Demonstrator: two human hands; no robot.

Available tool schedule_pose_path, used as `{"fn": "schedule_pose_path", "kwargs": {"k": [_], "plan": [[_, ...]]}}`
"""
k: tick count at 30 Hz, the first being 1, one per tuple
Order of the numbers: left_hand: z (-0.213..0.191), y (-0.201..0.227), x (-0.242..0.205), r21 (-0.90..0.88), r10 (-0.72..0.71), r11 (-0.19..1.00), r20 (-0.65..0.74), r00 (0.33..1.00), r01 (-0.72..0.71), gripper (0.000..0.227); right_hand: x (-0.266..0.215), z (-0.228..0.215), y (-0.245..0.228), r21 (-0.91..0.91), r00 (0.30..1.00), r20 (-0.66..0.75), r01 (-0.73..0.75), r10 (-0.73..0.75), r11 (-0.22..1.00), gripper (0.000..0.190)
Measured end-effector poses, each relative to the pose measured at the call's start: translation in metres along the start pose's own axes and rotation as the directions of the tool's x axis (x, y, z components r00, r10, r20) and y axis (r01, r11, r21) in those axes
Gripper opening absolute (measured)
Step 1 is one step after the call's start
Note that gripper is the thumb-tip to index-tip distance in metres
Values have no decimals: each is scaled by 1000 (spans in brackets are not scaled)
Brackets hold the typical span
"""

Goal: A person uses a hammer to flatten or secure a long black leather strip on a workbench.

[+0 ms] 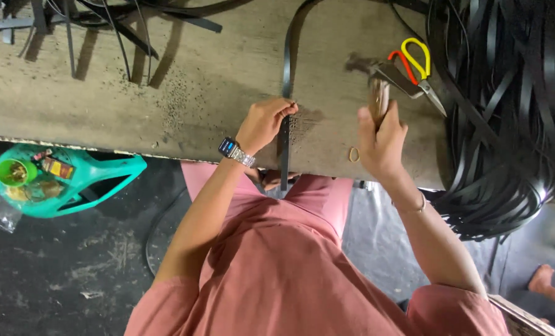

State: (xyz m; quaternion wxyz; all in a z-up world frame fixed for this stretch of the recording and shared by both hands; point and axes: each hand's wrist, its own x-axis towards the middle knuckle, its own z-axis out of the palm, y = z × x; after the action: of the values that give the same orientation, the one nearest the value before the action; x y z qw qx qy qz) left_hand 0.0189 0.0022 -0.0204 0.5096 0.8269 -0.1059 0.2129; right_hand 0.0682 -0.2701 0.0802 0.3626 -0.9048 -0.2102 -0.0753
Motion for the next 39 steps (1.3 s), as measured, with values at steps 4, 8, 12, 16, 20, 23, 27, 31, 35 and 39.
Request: {"fn": "schedule_pose_path", "kwargs": {"k": [4, 8, 12, 16, 20, 23, 27, 31, 35, 39], "plan": [[-14, 26, 10, -128, -113, 985, 45, 993, 118, 19, 5, 23, 43, -579, 994, -87, -1, -60, 815, 34], [-14, 24, 9, -321, -148, 936, 14, 989, 145, 26, 9, 40, 23, -754, 992, -22, 65, -123, 654, 36], [-12, 18, 8, -318, -127, 941, -19, 992, 115, 28, 5, 77, -5, -443, 928, 163, 372, -334, 816, 29], [-12, 23, 13, -213, -22, 977, -76, 997, 5, 15, 2, 130, -1, -172, 911, 95, 412, -401, 895, 20], [-3, 15, 12, -81, -81, 994, -143, 986, 70, 16, 4, 122, -27, -231, 944, 118, 327, -307, 916, 28], [-4, 24, 22, -316, -410, 890, -237, 881, 329, 17, 0, 116, -32, -231, 955, 152, 286, -256, 930, 32], [-18, 27, 35, -662, -597, 692, -303, 743, 287, 18, -2, 111, -44, -268, 966, 212, 206, -151, 941, 32], [-20, 27, 18, -622, -536, 729, -260, 803, 286, 18, -19, 113, -33, -178, 968, 196, 194, -158, 965, 49], [-18, 29, 6, -484, -397, 837, -212, 893, 257, 21, -32, 110, -29, -153, 969, 185, 193, -164, 969, 52], [-10, 32, 3, -454, -337, 861, -172, 926, 229, 22, -45, 108, -20, -142, 962, 218, 196, -162, 970, 67]]}}
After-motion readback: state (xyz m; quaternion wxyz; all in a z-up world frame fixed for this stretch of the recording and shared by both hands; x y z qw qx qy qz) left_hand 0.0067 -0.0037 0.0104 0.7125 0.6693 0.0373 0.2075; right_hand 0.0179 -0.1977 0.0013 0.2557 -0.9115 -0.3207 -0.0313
